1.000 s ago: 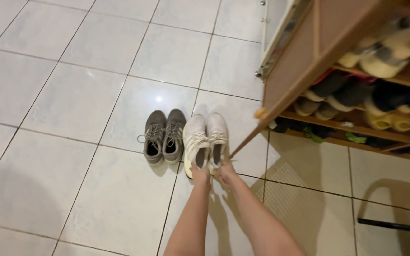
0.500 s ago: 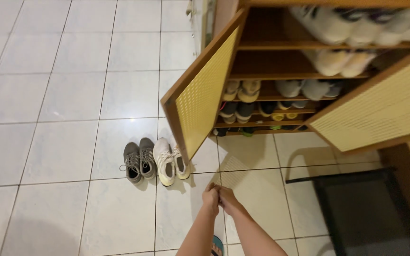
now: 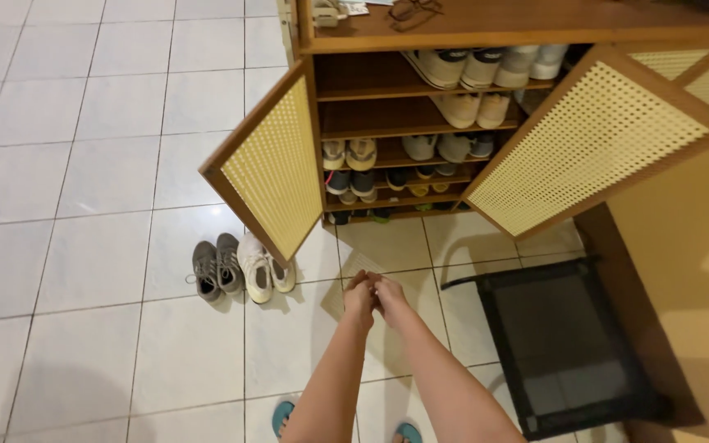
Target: The person removes laces from several pairs of shoes taken from a wooden shoe cabinet and then re-laces them. The person handles multiple pairs of sneakers and places them on the floor while working.
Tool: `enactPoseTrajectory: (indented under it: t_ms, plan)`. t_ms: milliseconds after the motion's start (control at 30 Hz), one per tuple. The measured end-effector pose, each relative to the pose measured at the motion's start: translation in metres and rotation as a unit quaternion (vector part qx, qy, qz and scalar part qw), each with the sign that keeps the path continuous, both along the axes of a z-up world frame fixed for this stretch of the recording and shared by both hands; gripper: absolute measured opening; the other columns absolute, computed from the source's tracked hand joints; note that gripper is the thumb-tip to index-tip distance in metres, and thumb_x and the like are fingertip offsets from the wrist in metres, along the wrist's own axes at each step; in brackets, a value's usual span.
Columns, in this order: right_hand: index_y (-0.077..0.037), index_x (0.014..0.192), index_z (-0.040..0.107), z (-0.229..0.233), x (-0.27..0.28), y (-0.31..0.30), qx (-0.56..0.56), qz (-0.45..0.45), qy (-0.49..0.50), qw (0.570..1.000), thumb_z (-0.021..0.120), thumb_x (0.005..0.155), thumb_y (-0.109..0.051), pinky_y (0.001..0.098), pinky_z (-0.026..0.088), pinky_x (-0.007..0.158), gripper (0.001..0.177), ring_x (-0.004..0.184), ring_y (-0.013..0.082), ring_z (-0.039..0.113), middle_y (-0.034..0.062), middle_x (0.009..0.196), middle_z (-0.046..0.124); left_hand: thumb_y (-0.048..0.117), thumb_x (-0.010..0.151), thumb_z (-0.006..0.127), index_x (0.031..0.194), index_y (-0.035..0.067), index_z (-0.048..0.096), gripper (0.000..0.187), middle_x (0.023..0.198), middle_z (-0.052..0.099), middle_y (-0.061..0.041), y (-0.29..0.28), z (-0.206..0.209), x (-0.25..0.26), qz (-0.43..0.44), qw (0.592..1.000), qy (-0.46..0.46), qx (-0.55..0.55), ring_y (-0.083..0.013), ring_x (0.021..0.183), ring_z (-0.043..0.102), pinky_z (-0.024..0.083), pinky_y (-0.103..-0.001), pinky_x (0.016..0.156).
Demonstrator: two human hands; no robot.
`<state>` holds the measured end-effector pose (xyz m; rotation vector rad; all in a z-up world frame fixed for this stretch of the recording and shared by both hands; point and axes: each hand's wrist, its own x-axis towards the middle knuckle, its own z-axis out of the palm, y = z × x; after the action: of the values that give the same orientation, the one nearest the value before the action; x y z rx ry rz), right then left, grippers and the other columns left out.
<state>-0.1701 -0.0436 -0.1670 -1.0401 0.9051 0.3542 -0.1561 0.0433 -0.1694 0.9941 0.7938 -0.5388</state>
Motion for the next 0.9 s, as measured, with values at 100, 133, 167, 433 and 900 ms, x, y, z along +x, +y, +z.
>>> enactPoseTrajectory:
  t_ms: [100,133,167,433,900]
  plan:
    - [-0.009,0.126,0.064,0.004,-0.021,-0.025,0.025,0.003,-0.022,0.999,0.050,0.093,-0.010,0.0277,0.045,0.055,0.036,0.065,0.0154,0.053,0.0063,0.090,0.063,-0.001,0.086,0.052,0.138,0.011,0.050,0.053,0.119,0.064,-0.011,-0.023,-0.001,-0.020,-0.003,0.999,-0.039,-0.016,-0.0213,0.087,0.060,0.049,-0.030,0.062]
    - [-0.010,0.126,0.063,0.007,-0.021,-0.038,0.032,0.003,-0.037,0.999,0.051,0.092,-0.008,0.0270,0.045,0.055,0.036,0.065,0.0150,0.053,0.0059,0.091,0.063,0.000,0.086,0.051,0.138,0.012,0.051,0.053,0.120,0.064,-0.011,-0.037,-0.003,-0.020,0.003,0.999,-0.038,-0.028,-0.0199,0.088,0.061,0.049,-0.029,0.061]
    - [-0.008,0.126,0.064,0.009,-0.022,-0.053,0.014,0.001,-0.041,0.999,0.051,0.092,-0.009,0.0264,0.044,0.054,0.036,0.064,0.0143,0.053,0.0056,0.090,0.064,0.001,0.087,0.051,0.138,0.012,0.051,0.052,0.121,0.064,-0.010,-0.050,-0.006,-0.021,0.010,0.998,-0.036,-0.040,-0.0186,0.089,0.063,0.048,-0.027,0.060]
    - [-0.011,0.124,0.067,-0.028,-0.015,-0.082,-0.003,-0.051,-0.096,0.994,0.044,0.098,-0.018,0.0276,0.038,0.047,0.036,0.053,0.0144,0.045,0.0062,0.079,0.056,-0.003,0.088,0.055,0.138,0.009,0.050,0.051,0.125,0.065,-0.012,-0.088,-0.046,-0.007,0.037,0.995,-0.073,-0.059,-0.0174,0.080,0.063,0.045,-0.026,0.053]
    - [-0.005,0.116,0.069,-0.123,0.104,-0.144,-0.135,-0.150,-0.357,0.912,0.041,0.093,-0.005,0.0318,0.051,0.087,0.036,0.104,0.0235,0.064,0.0116,0.115,0.069,-0.005,0.083,0.060,0.129,0.005,0.060,0.047,0.120,0.067,-0.012,-0.172,-0.086,0.073,0.100,0.938,-0.282,-0.172,-0.0236,0.103,0.065,0.054,-0.034,0.088]
